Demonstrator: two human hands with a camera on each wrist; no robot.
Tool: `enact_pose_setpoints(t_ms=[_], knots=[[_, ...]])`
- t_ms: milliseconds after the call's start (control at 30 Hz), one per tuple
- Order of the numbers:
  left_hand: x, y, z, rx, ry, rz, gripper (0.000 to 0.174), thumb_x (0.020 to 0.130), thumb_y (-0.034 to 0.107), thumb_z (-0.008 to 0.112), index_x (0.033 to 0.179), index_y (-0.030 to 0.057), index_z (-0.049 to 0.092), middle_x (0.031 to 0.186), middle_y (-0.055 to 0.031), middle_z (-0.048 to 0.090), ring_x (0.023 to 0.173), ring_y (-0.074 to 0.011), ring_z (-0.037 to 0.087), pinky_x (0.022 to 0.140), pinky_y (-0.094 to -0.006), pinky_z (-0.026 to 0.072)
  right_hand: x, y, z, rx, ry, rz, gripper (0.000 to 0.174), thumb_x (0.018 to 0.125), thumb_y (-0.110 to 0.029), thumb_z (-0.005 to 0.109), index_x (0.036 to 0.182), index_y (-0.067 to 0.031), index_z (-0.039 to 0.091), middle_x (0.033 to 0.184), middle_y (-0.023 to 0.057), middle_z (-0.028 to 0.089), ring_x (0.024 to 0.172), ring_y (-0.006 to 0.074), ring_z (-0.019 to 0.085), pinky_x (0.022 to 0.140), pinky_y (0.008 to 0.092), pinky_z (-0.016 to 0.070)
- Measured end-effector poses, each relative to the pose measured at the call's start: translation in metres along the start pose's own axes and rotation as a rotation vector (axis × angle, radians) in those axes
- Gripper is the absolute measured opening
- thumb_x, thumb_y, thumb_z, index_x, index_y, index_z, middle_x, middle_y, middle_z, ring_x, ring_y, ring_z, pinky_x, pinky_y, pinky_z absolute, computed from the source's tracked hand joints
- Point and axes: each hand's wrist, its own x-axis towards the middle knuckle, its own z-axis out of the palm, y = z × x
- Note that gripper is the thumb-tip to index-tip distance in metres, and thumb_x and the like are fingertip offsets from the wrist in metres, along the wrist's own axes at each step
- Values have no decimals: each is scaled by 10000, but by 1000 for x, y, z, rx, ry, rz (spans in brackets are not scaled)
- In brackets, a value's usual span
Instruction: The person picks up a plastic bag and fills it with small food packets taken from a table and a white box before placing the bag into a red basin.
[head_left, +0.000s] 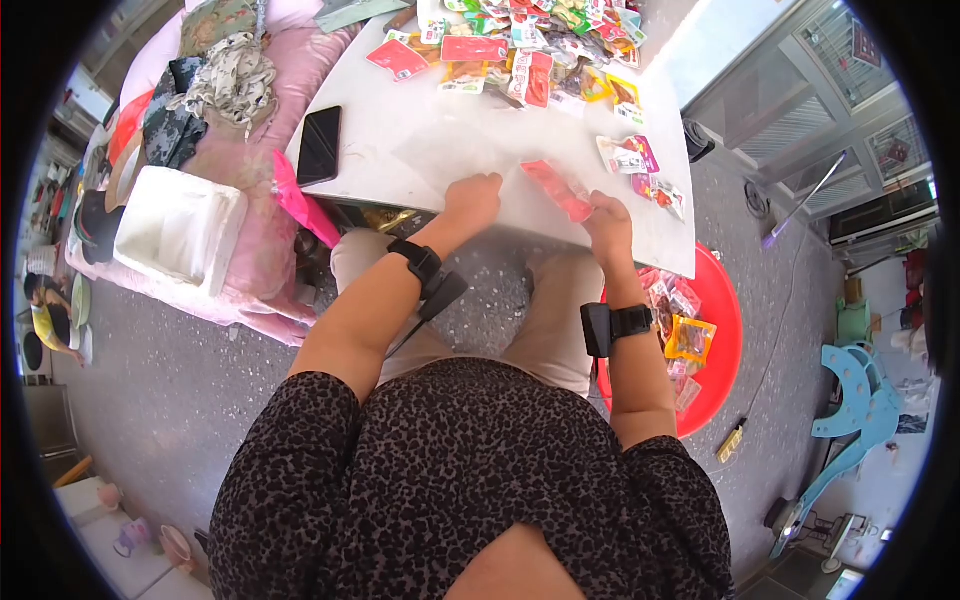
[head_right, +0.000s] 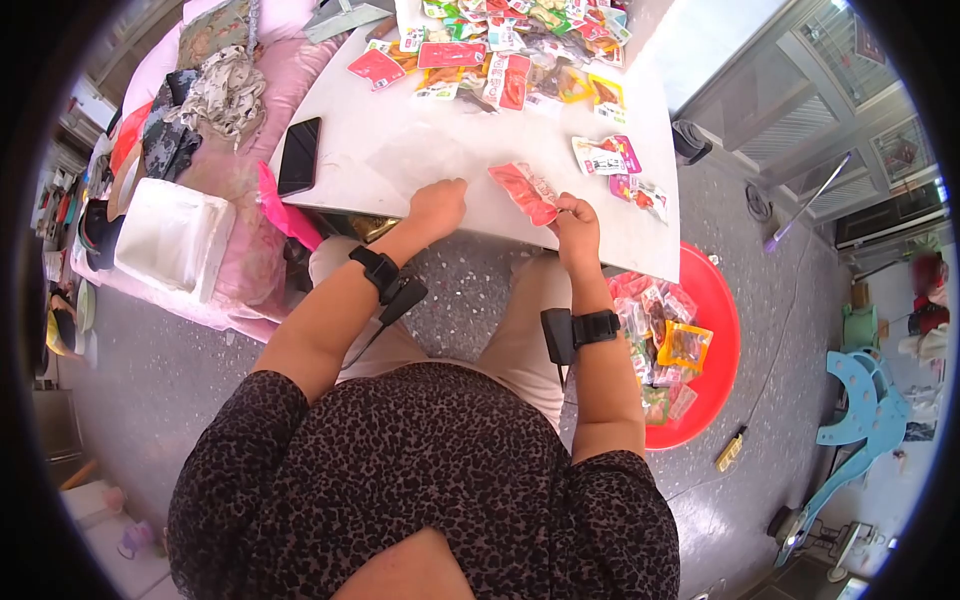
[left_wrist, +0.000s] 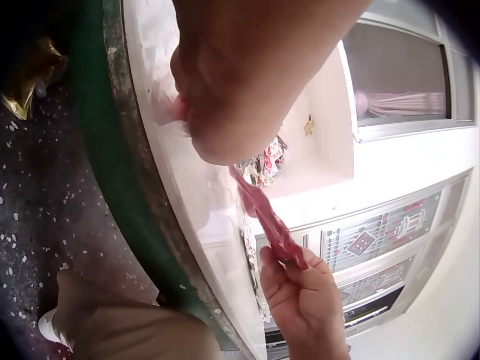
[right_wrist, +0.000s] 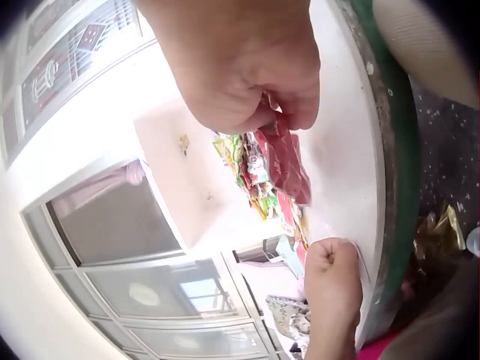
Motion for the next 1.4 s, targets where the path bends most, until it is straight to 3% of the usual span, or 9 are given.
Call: enact_pose_setpoints(t_ms=[67,233,467,800,933,1033,1133,1233,1400], knots=[[3,2,4,-32,-18,-41,117,712,122,418,754,26,470,722,-159,534,714,-325,515,619,-415,401,-1,4,-11,272,-11,225,193,681,69,365,843,33,464,873,119,503,733,205,520,644,314,460],[3,12,2,-88,-59,-89,145,715,112,402,786,28,496,771,-152,551,739,-315,529,642,-407,410,4,33,-25,238,-162,-6,191,704,24,389,875,39,473,824,107,520,730,193,522,628,294,443],[3,15,5,-140,-29,-119,138,718,118,401,766,29,493,740,-160,550,726,-322,527,626,-417,401,-9,-4,-15,317,17,77,167,715,50,376,854,11,458,1006,150,474,766,172,519,622,283,463],[5,13,6,-234,-32,-136,147,750,168,412,778,47,490,742,-153,550,727,-319,517,622,-397,389,-28,-5,4,-68,-129,-30,139,734,16,431,840,16,520,1098,123,451,795,124,492,679,208,415],[3,18,4,-286,-24,-120,135,729,140,418,776,37,491,743,-152,551,731,-321,521,624,-407,394,-24,-17,12,-48,-167,261,142,729,17,416,834,-12,507,909,87,515,725,123,503,616,247,446],[1,24,-2,-269,-38,-61,138,730,139,416,782,36,491,751,-152,550,741,-320,519,633,-407,392,-8,-9,21,57,-165,261,153,730,19,406,844,-24,497,811,65,518,705,144,514,597,267,458],[-2,26,-7,-275,-44,-32,137,733,140,417,784,37,490,771,-152,550,752,-319,517,635,-411,392,4,2,40,66,-181,164,152,730,2,420,865,-8,488,794,81,525,675,159,519,582,269,455],[-1,25,-9,-292,-12,-11,140,735,149,426,796,44,496,805,-145,549,773,-316,516,642,-413,393,24,22,64,-586,-80,-293,164,716,-58,462,865,-10,510,715,72,507,574,136,493,473,232,392],[-2,25,-19,-256,-43,-60,186,757,193,420,834,37,484,863,-159,533,811,-315,507,673,-402,393,26,26,87,-97,-152,237,279,725,-101,472,975,19,453,815,110,520,737,203,525,590,237,431]])
